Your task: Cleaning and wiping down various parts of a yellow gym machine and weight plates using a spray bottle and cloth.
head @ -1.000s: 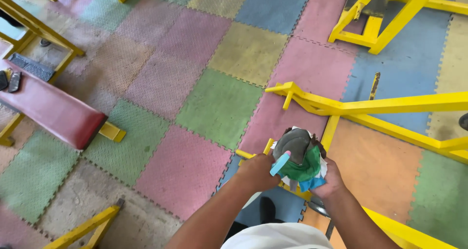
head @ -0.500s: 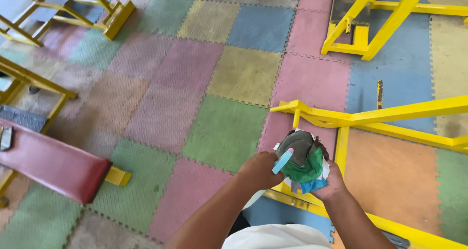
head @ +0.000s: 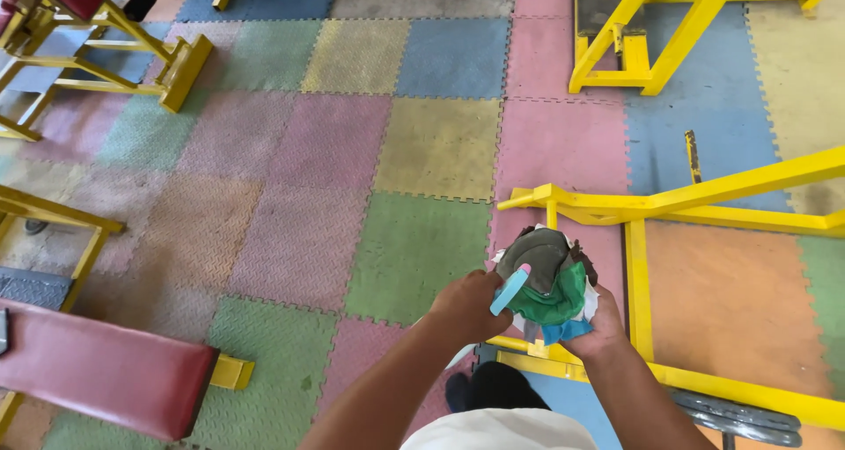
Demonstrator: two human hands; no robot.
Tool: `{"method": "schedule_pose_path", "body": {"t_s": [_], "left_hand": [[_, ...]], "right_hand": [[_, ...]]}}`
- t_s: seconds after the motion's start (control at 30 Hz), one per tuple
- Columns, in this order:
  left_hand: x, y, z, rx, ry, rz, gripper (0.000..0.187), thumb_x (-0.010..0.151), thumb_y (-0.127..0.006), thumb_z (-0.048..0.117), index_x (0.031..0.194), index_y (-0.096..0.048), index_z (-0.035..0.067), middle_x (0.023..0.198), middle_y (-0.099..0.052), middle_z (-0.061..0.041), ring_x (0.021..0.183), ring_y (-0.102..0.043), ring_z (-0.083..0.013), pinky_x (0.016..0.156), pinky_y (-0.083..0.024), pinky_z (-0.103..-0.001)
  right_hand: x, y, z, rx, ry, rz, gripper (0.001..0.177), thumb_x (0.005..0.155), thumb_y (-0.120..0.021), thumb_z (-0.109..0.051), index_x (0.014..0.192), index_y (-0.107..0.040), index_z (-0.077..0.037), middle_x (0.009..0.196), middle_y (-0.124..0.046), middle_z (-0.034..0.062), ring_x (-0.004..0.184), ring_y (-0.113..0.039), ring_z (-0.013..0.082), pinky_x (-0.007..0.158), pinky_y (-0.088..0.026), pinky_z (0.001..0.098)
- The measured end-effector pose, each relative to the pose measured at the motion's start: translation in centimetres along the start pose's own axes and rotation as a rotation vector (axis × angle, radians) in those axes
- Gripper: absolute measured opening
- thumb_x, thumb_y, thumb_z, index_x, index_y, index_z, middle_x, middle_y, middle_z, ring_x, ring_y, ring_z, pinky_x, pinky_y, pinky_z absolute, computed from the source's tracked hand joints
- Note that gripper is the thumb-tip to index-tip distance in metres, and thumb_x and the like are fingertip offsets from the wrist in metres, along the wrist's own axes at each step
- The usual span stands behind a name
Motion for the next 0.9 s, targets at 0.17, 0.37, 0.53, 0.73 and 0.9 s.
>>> {"method": "schedule_pose_path", "body": {"t_s": [0.17, 0.37, 0.53, 0.73, 0.9], "left_hand": [[1.5, 0.2, -1.7, -0.025, -0.030, 0.007, 0.047, 0.077, -0.070, 0.035, 0.115, -0.066, 0.008, 0.111, -0.068, -0.017, 0.105, -0.067, -0.0375, 0.093, -0.054, -0.048], [3.8, 2.3, -2.3, -0.043, -0.002, -0.024, 0.047, 0.076, -0.069, 0.034, 0.116, -0.067, 0.009, 0.113, -0.068, -0.017, 0.105, -0.068, -0.0379, 0.093, -0.055, -0.048], [7.9, 3.5, -4.1, -0.028, -0.054, -0.014, 0.051, 0.076, -0.070, 0.035, 0.120, -0.065, 0.008, 0.114, -0.068, -0.018, 0.107, -0.067, -0.0382, 0.094, -0.054, -0.048], [14.1, 7.8, -3.1, 0.030, -0.068, -0.085, 0.047, 0.078, -0.070, 0.035, 0.118, -0.067, 0.009, 0.115, -0.068, -0.019, 0.108, -0.066, -0.0388, 0.093, -0.053, -0.050], [19.7, 9.8, -3.6, 0.015, -0.146, -0.071, 0.046, 0.079, -0.069, 0.032, 0.117, -0.066, 0.007, 0.110, -0.069, -0.019, 0.104, -0.069, -0.0381, 0.092, -0.055, -0.049]], "right_hand": [[1.1, -1.3, -0.1, -0.012, 0.029, -0.049, 0.028, 0.100, -0.053, -0.027, 0.115, -0.067, -0.007, 0.109, -0.072, 0.0113, 0.098, -0.070, 0.0270, 0.088, -0.057, 0.0456], [4.0, -1.4, -0.1, 0.037, 0.021, -0.043, 0.028, 0.101, -0.055, -0.030, 0.113, -0.068, -0.008, 0.107, -0.073, 0.0102, 0.097, -0.071, 0.0263, 0.086, -0.057, 0.0446], [6.7, -4.5, -1.1, 0.039, 0.069, -0.048, 0.029, 0.100, -0.052, -0.028, 0.115, -0.067, -0.008, 0.110, -0.073, 0.0102, 0.100, -0.070, 0.0258, 0.090, -0.056, 0.0439], [11.6, -5.9, -4.1, 0.147, 0.107, -0.117, 0.031, 0.102, -0.051, -0.030, 0.117, -0.067, -0.007, 0.111, -0.073, 0.0103, 0.102, -0.070, 0.0257, 0.091, -0.056, 0.0439], [15.8, -7.8, -7.2, 0.142, 0.165, -0.089, 0.032, 0.103, -0.050, -0.031, 0.117, -0.067, -0.008, 0.111, -0.073, 0.0092, 0.102, -0.070, 0.0246, 0.092, -0.056, 0.0431]]}}
Point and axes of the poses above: each hand's wrist, its own x-axis towards the middle knuckle, its own y-axis out of the back of the hand, z = x × y, the point moved 2 cm from there along x, towards the middle knuckle
